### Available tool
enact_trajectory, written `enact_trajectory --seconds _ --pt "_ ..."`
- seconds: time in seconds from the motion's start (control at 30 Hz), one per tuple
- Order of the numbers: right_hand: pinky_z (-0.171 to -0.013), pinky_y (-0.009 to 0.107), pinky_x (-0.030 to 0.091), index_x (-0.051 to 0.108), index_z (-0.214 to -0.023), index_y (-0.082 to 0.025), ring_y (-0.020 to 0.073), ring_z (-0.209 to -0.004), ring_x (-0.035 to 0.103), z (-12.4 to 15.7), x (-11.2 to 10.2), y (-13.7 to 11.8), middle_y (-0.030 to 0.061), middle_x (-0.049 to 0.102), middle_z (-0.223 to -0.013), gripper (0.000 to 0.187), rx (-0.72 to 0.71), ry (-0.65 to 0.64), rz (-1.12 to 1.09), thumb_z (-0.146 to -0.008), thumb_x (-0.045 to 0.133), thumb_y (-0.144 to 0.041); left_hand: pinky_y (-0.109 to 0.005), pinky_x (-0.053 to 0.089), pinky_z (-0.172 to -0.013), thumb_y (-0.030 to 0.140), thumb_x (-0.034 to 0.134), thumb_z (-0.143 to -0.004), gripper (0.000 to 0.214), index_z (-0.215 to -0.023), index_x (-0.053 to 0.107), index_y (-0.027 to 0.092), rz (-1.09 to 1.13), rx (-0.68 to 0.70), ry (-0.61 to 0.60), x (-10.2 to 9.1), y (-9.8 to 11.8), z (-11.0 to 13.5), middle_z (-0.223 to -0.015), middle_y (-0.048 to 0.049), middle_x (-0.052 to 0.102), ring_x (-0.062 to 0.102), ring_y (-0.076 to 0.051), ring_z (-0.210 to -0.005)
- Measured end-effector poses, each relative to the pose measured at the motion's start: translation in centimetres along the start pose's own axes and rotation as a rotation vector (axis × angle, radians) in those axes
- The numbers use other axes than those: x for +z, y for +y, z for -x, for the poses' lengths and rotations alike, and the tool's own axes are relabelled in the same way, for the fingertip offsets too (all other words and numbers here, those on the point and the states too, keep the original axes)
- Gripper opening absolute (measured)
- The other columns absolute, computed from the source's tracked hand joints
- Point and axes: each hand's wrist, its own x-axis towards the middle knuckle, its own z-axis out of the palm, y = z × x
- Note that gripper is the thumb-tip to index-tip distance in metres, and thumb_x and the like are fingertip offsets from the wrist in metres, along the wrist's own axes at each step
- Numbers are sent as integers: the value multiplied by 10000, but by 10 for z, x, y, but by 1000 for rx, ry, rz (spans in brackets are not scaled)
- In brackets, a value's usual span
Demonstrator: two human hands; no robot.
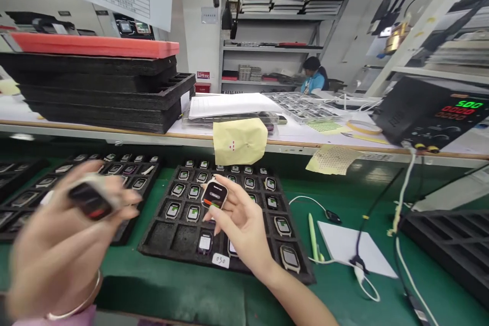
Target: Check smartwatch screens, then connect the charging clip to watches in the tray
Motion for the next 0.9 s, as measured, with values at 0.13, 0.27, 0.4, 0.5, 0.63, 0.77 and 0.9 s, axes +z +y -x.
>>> enact_trajectory --seconds 0.13,0.27,0.4,0.5,0.63,0.77,0.9 --pt "-453 247 503 524 -1276 -251 183 -672 642 -1 -5 0 102 632 -1064 419 6 -3 20 -874 638 -232 -299 554 -787 144 662 -813 562 -1312 425 247 95 -215 -261 8 -29 -25 -985 -40 595 625 -179 -888" --pt "-437 254 487 545 -1237 -228 180 -631 635 -2 -6 2 111 646 -1062 366 4 26 44 -882 628 -264 -302 561 -762 150 636 -829 501 -1283 431 205 112 -222 -328 13 -53 -38 -974 -55 593 628 -178 -862" --pt "-406 232 452 586 -1160 -218 144 -544 600 -4 -5 4 95 669 -1004 276 5 77 81 -894 608 -290 -318 566 -729 134 649 -798 545 -1290 431 221 139 -204 -366 12 -61 -37 -1003 -65 589 614 -207 -902" --pt "-382 221 432 608 -1114 -216 119 -478 561 -5 -3 4 79 686 -938 248 15 128 130 -875 633 -281 -342 562 -775 135 640 -802 549 -1302 433 228 146 -218 -399 12 -61 -35 -1021 -66 593 608 -205 -916" --pt "-371 227 423 628 -1079 -210 117 -450 544 -6 -2 3 68 694 -882 227 -2 147 175 -859 652 -261 -346 560 -793 180 610 -846 513 -1318 414 217 121 -213 -396 14 -61 -34 -1010 -68 599 619 -196 -896" --pt "-369 226 411 628 -1097 -221 122 -467 560 -6 -4 3 72 689 -908 217 -16 121 165 -888 623 -277 -315 574 -723 205 605 -858 529 -1338 382 221 97 -195 -391 16 -62 -36 -961 -55 594 627 -196 -880" --pt "-369 238 410 632 -1097 -223 136 -475 575 -5 -8 4 71 686 -908 214 -18 102 156 -897 615 -295 -330 567 -774 163 621 -837 564 -1341 376 229 139 -206 -411 13 -63 -36 -996 -56 593 623 -193 -909"
